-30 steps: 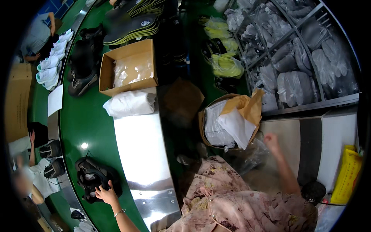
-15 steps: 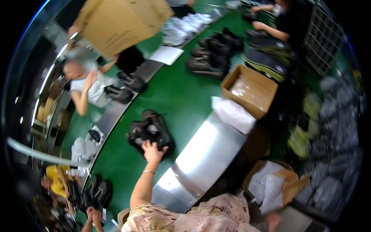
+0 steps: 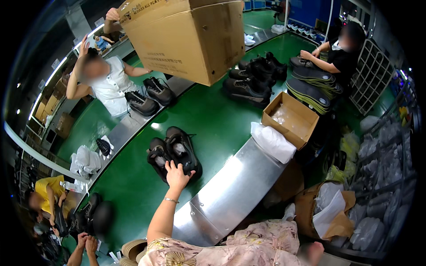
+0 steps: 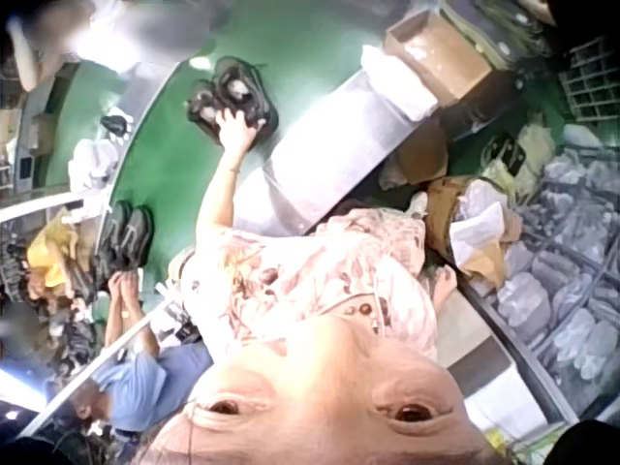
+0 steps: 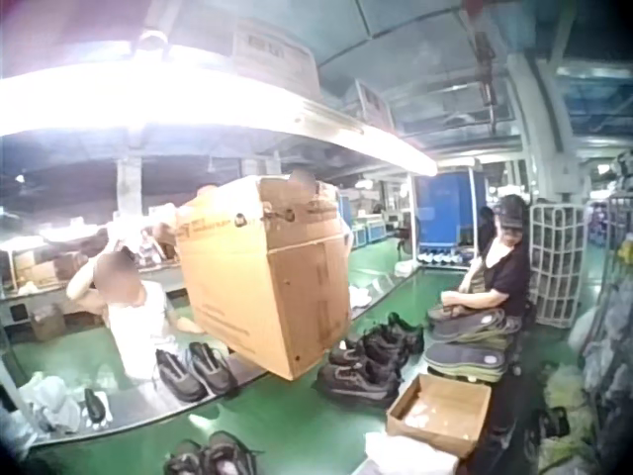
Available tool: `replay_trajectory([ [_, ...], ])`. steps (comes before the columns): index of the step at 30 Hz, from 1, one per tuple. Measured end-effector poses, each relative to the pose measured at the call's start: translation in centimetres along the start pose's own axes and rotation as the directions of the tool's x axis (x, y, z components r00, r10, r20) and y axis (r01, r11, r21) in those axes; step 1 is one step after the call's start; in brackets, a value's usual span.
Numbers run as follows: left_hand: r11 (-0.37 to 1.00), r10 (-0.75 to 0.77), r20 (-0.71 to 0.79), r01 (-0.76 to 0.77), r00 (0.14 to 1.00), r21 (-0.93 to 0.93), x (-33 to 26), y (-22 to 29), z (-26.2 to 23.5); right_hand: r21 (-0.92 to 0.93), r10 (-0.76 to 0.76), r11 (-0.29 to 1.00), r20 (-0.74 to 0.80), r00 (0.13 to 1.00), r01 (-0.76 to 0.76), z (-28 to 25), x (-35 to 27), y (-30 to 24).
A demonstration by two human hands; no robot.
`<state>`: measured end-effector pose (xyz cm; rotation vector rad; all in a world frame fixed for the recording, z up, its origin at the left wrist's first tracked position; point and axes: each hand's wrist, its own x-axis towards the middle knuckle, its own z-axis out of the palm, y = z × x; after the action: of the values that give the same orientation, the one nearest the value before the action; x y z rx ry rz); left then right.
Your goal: The person wraps paper around shoe trees, inserts the trees into black shoes, and retrieves more supplies from a cardboard box.
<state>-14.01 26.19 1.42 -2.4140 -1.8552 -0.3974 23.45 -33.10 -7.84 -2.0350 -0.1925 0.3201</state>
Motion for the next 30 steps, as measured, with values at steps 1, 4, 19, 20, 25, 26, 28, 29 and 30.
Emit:
replay_trajectory([
  [1,1.000,0.013,-0.001,-0.013,1.000,-0.020,0.2,0.4,0.1,0.133,0.102,0.986,-0.009,0.995,-0.100,-0.1,2.1,2.6],
  [4,0.999,0.040,-0.013,-0.040,0.999,-0.022,-0.5,-1.7,-1.4,0.042,0.247,0.967,0.070,0.966,-0.250,2.3,2.8,-1.6],
  [19,0.599,-0.301,0.057,0.235,0.952,-0.765,-4.9,6.7,-7.2,0.127,-0.454,0.889,0.371,0.810,0.440,12.5,13.2,-28.6],
  [20,0.407,-0.346,0.160,0.302,0.925,-0.862,-3.8,6.2,-7.5,0.211,-0.557,0.830,0.372,0.743,0.517,13.3,13.1,-32.7],
  [25,-0.174,-0.437,0.408,0.370,0.802,-0.913,-0.6,7.5,-9.6,0.192,-0.913,0.387,0.216,0.346,0.902,14.9,12.3,-51.9],
  [26,-0.273,-0.332,0.462,0.385,0.822,-0.882,-0.2,6.3,-7.3,0.156,-0.970,0.226,0.126,0.208,0.962,15.3,11.8,-55.4],
  [28,-0.401,-0.257,0.556,0.437,0.790,-0.805,1.0,5.5,-2.1,0.108,-1.000,0.021,0.024,0.018,0.994,15.8,10.1,-62.0],
  [29,-0.432,-0.297,0.617,0.474,0.729,-0.767,1.5,6.2,-0.8,0.163,-1.000,0.012,0.002,0.012,0.987,16.8,9.3,-64.3],
  [30,-0.450,-0.289,0.643,0.492,0.709,-0.745,2.4,8.4,-0.5,0.144,-0.999,-0.048,-0.015,-0.047,0.988,17.4,9.1,-66.3],
])
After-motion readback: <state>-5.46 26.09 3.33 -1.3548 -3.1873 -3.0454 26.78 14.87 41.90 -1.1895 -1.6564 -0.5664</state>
